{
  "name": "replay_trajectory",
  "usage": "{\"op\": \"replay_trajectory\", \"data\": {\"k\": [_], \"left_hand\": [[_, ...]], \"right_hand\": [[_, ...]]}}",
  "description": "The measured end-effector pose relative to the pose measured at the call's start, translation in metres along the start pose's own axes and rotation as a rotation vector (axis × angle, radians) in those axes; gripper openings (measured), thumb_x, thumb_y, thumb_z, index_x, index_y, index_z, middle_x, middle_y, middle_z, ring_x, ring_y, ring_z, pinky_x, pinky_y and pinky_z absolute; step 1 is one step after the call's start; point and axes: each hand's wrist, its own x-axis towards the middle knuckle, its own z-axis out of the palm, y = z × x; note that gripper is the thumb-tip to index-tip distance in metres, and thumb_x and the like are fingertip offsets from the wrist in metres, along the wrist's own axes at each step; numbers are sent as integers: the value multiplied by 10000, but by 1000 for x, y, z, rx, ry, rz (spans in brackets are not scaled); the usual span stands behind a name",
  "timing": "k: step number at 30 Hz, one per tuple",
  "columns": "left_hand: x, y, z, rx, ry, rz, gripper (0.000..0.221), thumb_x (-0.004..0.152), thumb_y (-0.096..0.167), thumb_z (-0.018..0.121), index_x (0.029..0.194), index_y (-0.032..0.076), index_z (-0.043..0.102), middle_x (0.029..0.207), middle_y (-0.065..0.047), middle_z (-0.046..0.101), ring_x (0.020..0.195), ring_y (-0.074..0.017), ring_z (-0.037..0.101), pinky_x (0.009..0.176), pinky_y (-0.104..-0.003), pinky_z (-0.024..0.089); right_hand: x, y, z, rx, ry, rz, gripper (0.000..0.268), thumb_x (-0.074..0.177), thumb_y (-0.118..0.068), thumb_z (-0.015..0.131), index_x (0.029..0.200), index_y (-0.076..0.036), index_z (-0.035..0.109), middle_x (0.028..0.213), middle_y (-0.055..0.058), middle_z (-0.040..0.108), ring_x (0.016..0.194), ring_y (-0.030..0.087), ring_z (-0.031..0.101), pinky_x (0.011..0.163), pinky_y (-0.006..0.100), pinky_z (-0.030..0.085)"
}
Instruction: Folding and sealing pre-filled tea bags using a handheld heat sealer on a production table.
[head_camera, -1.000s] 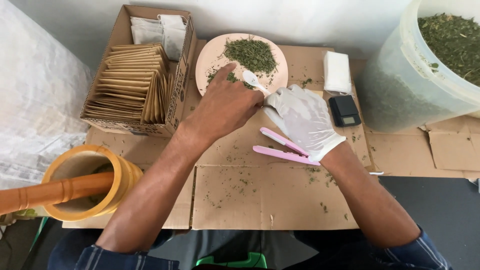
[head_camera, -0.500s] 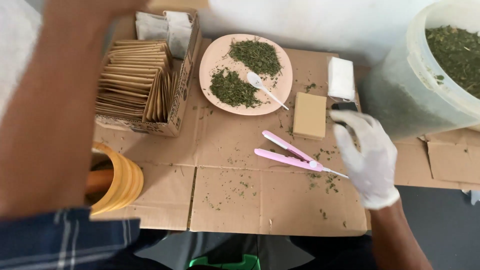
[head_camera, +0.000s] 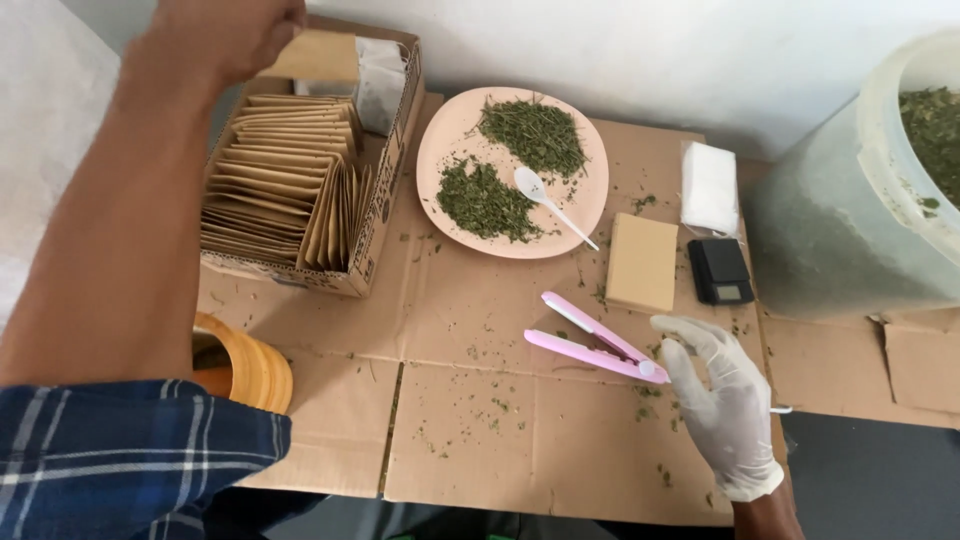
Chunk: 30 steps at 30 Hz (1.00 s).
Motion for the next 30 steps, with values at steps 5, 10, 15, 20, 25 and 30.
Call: {"op": "replay_trajectory", "data": {"k": [5, 10, 15, 20, 25, 30], "left_hand": [[7, -8, 21, 130, 17, 44, 171, 1234, 206, 668, 1198, 89, 786, 1124, -186, 808, 998, -456, 756, 711, -573, 577], [4, 7, 16, 65, -63, -23, 225, 1208, 235, 644, 1328, 110, 788, 1139, -217, 822, 1019, -501, 766, 750, -607, 611], [-3, 23, 5, 39, -178, -114, 280, 1195, 144, 549, 1400, 127, 738, 1177, -326, 777, 1040, -565, 733, 768, -645, 602], [1, 16, 12, 65, -253, -152, 343, 1148, 85, 473, 1372, 161, 721, 1162, -319, 786, 1081, -561, 732, 826, -658, 593], [2, 21, 9, 88, -315, -184, 323, 1133, 63, 524, 1327, 165, 761, 1153, -273, 820, 1060, -509, 757, 849, -608, 609], [9, 13, 23, 179, -316, -142, 278, 1087, 137, 680, 1303, 213, 838, 1204, -212, 856, 1052, -474, 810, 860, -584, 658]], "right_hand": [[1, 4, 6, -17, -26, 61, 265, 1106, -209, 664, 1322, -162, 809, 1361, 29, 796, 1272, 179, 715, 1148, 354, 524], [1, 9, 8, -35, -27, 66, 273, 1098, -233, 675, 1324, -177, 817, 1366, 30, 798, 1295, 193, 715, 1169, 373, 517], [1, 8, 8, -21, -29, 85, 265, 1096, -207, 669, 1315, -184, 818, 1349, 6, 804, 1267, 172, 722, 1148, 356, 524], [1, 11, 9, -14, -38, 48, 268, 1106, -213, 663, 1326, -173, 811, 1334, 22, 801, 1238, 178, 722, 1106, 354, 539], [2, 9, 9, -14, -29, 27, 272, 1103, -188, 668, 1333, -143, 806, 1345, 42, 803, 1267, 198, 726, 1130, 374, 546], [4, 10, 10, -19, -48, 79, 279, 1104, -227, 658, 1328, -166, 813, 1348, 22, 801, 1253, 175, 726, 1109, 358, 539]]}}
